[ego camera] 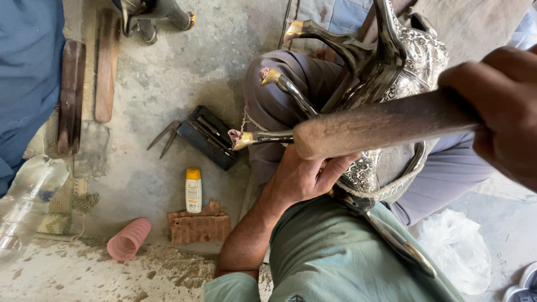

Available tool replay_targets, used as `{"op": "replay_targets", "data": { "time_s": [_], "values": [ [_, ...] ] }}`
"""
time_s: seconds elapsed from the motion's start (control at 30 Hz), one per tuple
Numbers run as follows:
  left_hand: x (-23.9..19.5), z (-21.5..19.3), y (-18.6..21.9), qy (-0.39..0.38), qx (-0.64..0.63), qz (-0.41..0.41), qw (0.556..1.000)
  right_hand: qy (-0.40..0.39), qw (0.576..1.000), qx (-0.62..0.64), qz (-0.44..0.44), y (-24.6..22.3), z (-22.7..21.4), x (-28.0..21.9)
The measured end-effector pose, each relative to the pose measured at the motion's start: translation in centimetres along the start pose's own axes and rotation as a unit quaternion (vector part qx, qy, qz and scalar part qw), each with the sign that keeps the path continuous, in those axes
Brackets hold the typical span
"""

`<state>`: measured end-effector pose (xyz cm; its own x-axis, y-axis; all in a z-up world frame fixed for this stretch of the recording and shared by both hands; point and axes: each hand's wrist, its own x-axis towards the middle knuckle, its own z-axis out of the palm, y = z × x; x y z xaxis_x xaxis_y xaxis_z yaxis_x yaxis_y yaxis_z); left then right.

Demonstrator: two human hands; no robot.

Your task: The person uses a hammer and a chisel to shape and refine the surface of a silver-colored metal goat sculpture. They repeatedly strike the chisel against the sculpture's body and legs while holding it steady with their other hand.

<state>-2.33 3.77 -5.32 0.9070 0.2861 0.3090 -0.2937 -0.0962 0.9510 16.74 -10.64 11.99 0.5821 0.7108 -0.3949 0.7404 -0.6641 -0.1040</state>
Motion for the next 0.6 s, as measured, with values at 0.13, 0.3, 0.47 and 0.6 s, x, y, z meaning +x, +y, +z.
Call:
{"op": "replay_targets", "data": {
  "time_s": [0.13, 0.3, 0.47, 0.6],
  "values": [
    [-0.2, 0.2, -0.2, 0.03, -0.025, 0.015, 0.999, 0.021, 0.999, 0.024, 0.004, -0.9, -0.2, 0.1],
    [-0.2, 0.2, -0.3, 0.023, -0.014, 0.018, 0.999, 0.013, 0.996, -0.081, -0.033, -0.3, -0.3, 0.5],
    [-0.4, 0.0, -0.3, 0.01, -0.015, 0.013, 1.0, -0.028, 0.989, -0.138, -0.04, 0.6, 0.1, 0.9],
    [-0.4, -0.1, -0.4, 0.02, -0.014, 0.007, 1.0, -0.03, 0.99, -0.135, -0.03, 0.6, 0.1, 1.3]
  ]
}}
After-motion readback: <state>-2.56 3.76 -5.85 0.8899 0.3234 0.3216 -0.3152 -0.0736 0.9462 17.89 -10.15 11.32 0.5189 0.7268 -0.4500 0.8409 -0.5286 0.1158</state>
